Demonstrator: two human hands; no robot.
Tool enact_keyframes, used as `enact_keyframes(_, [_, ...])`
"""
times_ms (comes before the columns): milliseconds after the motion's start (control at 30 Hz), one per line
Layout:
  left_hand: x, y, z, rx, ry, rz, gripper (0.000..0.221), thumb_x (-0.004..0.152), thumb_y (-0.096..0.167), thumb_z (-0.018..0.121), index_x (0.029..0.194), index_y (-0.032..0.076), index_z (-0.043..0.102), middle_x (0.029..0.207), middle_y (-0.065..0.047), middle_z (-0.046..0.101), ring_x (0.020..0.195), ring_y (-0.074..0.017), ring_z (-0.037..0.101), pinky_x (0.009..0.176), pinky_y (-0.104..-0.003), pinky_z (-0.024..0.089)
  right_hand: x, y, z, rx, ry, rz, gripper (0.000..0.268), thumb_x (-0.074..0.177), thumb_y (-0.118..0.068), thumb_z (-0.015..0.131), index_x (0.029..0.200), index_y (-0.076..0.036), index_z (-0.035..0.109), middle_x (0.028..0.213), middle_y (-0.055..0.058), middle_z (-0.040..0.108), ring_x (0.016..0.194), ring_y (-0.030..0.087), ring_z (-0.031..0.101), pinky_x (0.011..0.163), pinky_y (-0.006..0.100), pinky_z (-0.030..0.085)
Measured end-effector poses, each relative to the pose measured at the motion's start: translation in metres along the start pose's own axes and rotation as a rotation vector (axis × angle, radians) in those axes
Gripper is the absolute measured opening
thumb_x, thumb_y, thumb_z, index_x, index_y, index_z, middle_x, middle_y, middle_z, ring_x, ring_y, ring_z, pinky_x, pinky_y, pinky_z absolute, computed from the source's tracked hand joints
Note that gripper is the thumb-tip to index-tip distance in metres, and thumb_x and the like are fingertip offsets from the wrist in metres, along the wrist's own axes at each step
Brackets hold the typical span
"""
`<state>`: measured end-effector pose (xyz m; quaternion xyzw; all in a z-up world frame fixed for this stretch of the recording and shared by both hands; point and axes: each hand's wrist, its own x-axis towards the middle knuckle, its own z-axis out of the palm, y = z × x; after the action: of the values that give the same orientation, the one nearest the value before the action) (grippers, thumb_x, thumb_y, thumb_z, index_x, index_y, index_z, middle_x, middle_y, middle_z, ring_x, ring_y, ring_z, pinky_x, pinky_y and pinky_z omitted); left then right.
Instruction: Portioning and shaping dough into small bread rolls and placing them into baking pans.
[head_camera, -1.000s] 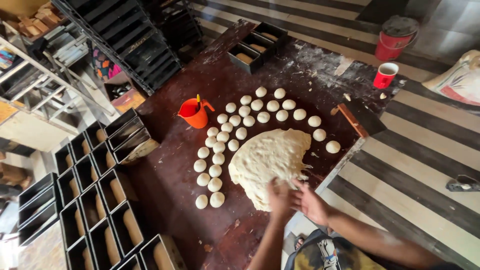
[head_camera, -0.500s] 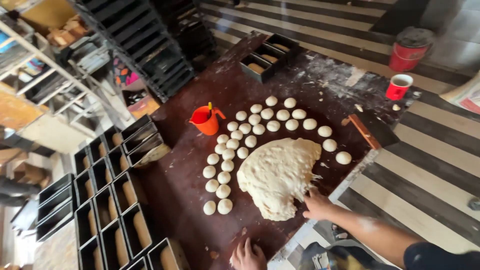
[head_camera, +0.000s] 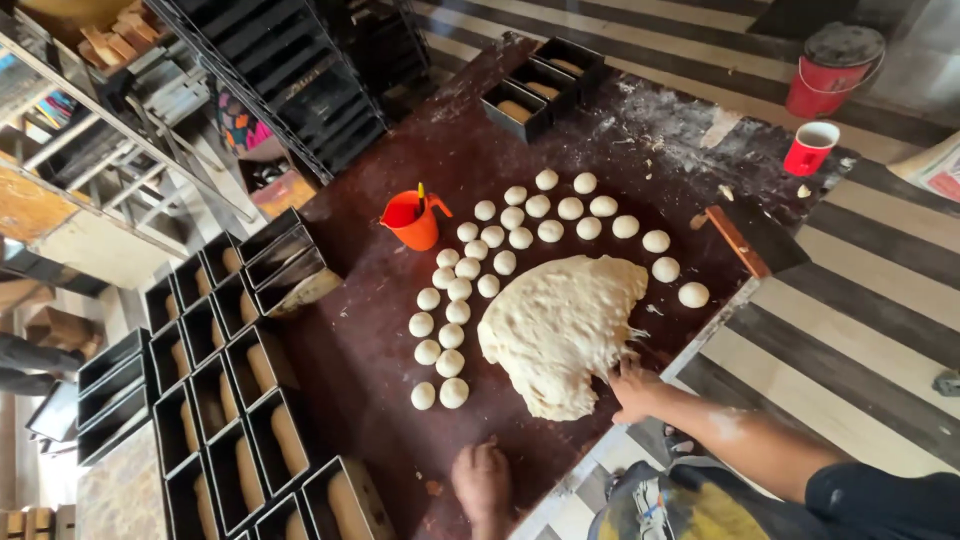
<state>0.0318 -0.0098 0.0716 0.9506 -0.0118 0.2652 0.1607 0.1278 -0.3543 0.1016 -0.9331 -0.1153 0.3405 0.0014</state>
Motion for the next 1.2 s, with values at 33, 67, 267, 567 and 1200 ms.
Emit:
enact_keyframes(33, [0.004,-0.011,-0.012,-0.005,0.013,-0.007,0.005,0.080,0.014,0.071,0.084,0.014,0.073,0.088,-0.010,0.070,0.078,-0.0332,0.068,0.071,-0.047,0.056,0.004,0.004,0.003,0.031,0.017,-0.013,0.103,0.081,-0.054,0.076,0.156,-0.001,0.029,0.161,0.039,0.018,0.145,0.052,0.035,0.114,0.049,0.045])
enact_keyframes(67, [0.006,-0.022,-0.025,-0.009,0.025,-0.013,0.002,0.080,0.017,0.072,0.081,0.016,0.071,0.087,-0.007,0.071,0.080,-0.0313,0.069,0.072,-0.047,0.057,0.007,0.007,0.007,0.063,0.034,-0.026,0.104,0.080,-0.055,0.076,0.157,-0.004,0.029,0.162,0.037,0.017,0.144,0.050,0.039,0.116,0.048,0.043])
enact_keyframes(267, [-0.017,0.048,-0.018,0.068,0.288,0.009,0.024,0.070,0.022,0.065,0.090,0.010,0.065,0.094,-0.016,0.067,0.081,-0.0360,0.067,0.073,-0.048,0.055,0.004,0.009,0.010,0.043,0.080,-0.039,0.105,0.080,-0.054,0.080,0.158,-0.010,0.025,0.161,0.035,0.014,0.148,0.053,0.026,0.114,0.053,0.040])
enact_keyframes(567, [-0.026,-0.020,-0.010,0.058,-0.064,-0.209,0.008,0.081,0.014,0.071,0.085,0.012,0.064,0.079,-0.007,0.067,0.078,-0.0327,0.065,0.079,-0.048,0.051,-0.007,0.010,0.002,0.087,0.128,-0.057,0.097,0.075,-0.049,0.080,0.153,-0.014,0.034,0.157,0.030,0.027,0.143,0.050,0.036,0.111,0.055,0.044])
enact_keyframes(1200, [0.008,-0.013,0.005,-0.159,-0.056,0.066,0.011,0.082,0.009,0.074,0.086,0.008,0.064,0.090,-0.015,0.063,0.086,-0.0360,0.060,0.078,-0.049,0.051,0.003,0.025,0.002,-0.004,0.057,-0.098,0.106,0.070,-0.062,0.079,0.158,-0.022,0.034,0.165,0.027,0.019,0.144,0.046,0.037,0.113,0.052,0.042])
